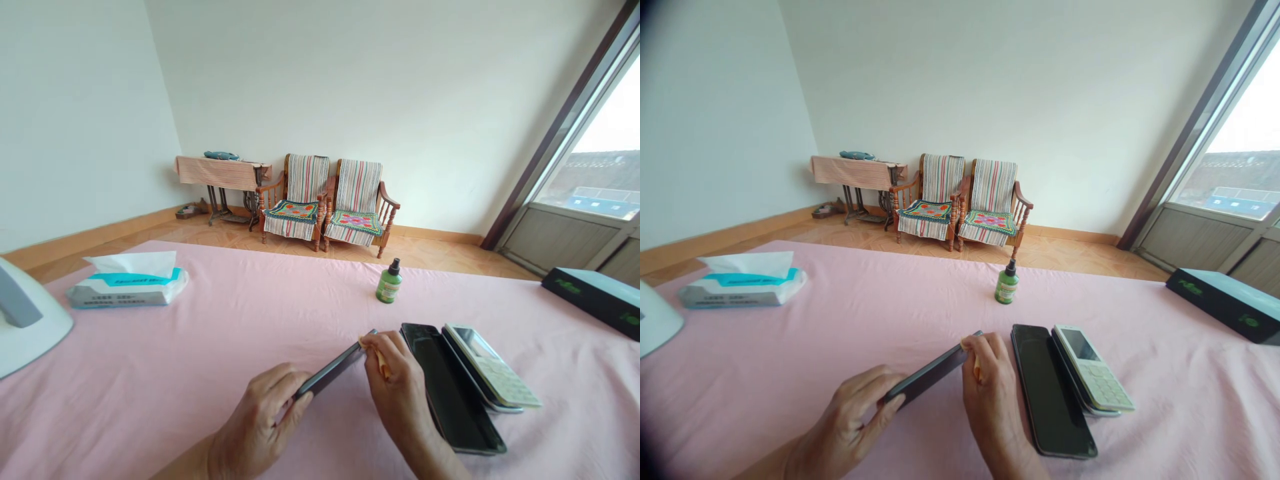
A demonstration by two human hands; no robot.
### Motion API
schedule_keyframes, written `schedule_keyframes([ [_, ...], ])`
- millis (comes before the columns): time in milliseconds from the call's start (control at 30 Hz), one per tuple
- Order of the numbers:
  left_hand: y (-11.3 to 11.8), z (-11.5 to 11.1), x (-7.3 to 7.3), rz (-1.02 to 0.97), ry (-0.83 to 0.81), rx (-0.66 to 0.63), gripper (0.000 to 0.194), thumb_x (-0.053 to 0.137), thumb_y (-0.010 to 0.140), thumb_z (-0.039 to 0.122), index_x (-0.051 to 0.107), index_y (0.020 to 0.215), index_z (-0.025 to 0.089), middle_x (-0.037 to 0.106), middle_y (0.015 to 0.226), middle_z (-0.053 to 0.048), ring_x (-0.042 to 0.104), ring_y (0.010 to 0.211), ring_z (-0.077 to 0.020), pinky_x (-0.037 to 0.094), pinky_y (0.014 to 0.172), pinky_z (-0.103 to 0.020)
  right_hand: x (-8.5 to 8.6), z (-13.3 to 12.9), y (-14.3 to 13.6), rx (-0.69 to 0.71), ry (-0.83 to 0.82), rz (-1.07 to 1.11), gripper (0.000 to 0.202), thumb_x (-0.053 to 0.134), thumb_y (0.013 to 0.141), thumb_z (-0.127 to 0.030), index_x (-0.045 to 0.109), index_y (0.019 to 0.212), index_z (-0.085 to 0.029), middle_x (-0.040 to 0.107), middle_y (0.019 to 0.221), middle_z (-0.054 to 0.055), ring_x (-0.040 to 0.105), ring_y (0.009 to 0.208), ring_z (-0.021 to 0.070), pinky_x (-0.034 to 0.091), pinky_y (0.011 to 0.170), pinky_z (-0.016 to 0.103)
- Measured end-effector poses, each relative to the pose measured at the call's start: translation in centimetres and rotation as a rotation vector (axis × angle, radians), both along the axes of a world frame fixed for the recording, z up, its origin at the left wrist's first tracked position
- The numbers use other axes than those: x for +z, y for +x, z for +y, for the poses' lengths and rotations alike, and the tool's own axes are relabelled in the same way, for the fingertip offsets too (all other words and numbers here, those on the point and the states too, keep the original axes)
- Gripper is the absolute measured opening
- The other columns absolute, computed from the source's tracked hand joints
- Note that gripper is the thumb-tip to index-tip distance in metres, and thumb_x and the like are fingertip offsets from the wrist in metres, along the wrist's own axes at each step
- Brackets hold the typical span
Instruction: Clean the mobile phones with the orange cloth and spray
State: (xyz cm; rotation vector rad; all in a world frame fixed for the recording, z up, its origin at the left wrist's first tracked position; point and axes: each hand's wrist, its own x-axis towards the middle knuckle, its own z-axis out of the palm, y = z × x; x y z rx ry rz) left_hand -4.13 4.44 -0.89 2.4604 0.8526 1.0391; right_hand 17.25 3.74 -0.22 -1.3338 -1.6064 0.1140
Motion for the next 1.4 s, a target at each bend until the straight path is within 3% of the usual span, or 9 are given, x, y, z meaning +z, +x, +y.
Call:
schedule_keyframes([
  [500,0.1,0.1,0.4,-0.003,0.009,0.002,0.019,0.045,0.091,0.014,0.058,0.104,0.016,0.06,0.078,-0.005,0.057,0.073,-0.0167,0.047,0.068,-0.025,0.0,0.1,-0.1,0.086,-0.019,0.026,0.022,0.042,0.085,-0.011,0.062,0.089,-0.021,0.057,0.08,0.003,0.057,0.069,0.0133,0.046,0.059,0.022],
  [667,0.1,0.1,0.4,-0.02,0.009,0.002,0.019,0.045,0.091,0.013,0.059,0.103,0.016,0.059,0.077,-0.005,0.057,0.071,-0.0159,0.047,0.066,-0.024,0.0,0.3,0.2,0.017,-0.032,0.029,0.02,0.043,0.085,-0.014,0.062,0.088,-0.02,0.057,0.079,0.003,0.057,0.068,0.0143,0.045,0.057,0.023],
  [800,0.2,0.2,0.5,-0.015,0.011,0.002,0.02,0.045,0.091,0.014,0.059,0.104,0.016,0.06,0.077,-0.005,0.057,0.07,-0.0159,0.047,0.066,-0.024,-0.1,0.2,-0.1,0.092,-0.05,0.026,0.021,0.042,0.086,-0.014,0.061,0.087,-0.02,0.057,0.081,0.003,0.057,0.068,0.0134,0.045,0.059,0.023],
  [967,0.2,0.2,0.5,-0.013,0.009,0.01,0.019,0.044,0.091,0.015,0.06,0.101,0.015,0.059,0.076,-0.004,0.057,0.071,-0.0162,0.047,0.066,-0.024,-0.2,0.4,0.4,0.012,-0.05,0.045,0.018,0.044,0.085,-0.014,0.062,0.087,-0.02,0.057,0.082,0.003,0.058,0.072,0.0148,0.045,0.059,0.023],
  [1133,-0.1,0.5,0.2,-0.03,-0.019,0.02,0.018,0.044,0.092,0.017,0.06,0.1,0.015,0.058,0.076,-0.004,0.056,0.069,-0.0156,0.046,0.065,-0.024,0.1,0.1,0.4,0.118,-0.048,0.082,0.018,0.045,0.087,-0.016,0.062,0.089,-0.02,0.057,0.083,0.003,0.058,0.071,0.0133,0.046,0.059,0.022],
  [1300,-0.3,0.6,0.1,-0.027,-0.009,0.024,0.017,0.045,0.092,0.017,0.06,0.099,0.016,0.059,0.076,-0.004,0.056,0.071,-0.0158,0.046,0.066,-0.024,0.0,0.3,1.3,-0.018,-0.011,0.066,0.015,0.048,0.087,-0.02,0.063,0.088,-0.02,0.06,0.084,0.005,0.06,0.075,0.0157,0.048,0.061,0.024],
  [1400,-0.2,0.6,0.2,-0.04,-0.01,0.028,0.017,0.045,0.091,0.017,0.061,0.099,0.016,0.06,0.076,-0.004,0.057,0.07,-0.0156,0.046,0.066,-0.023,-0.4,0.5,1.3,-0.026,0.011,0.056,0.017,0.047,0.088,-0.02,0.063,0.091,-0.019,0.06,0.085,0.005,0.06,0.078,0.0164,0.049,0.062,0.025],
])
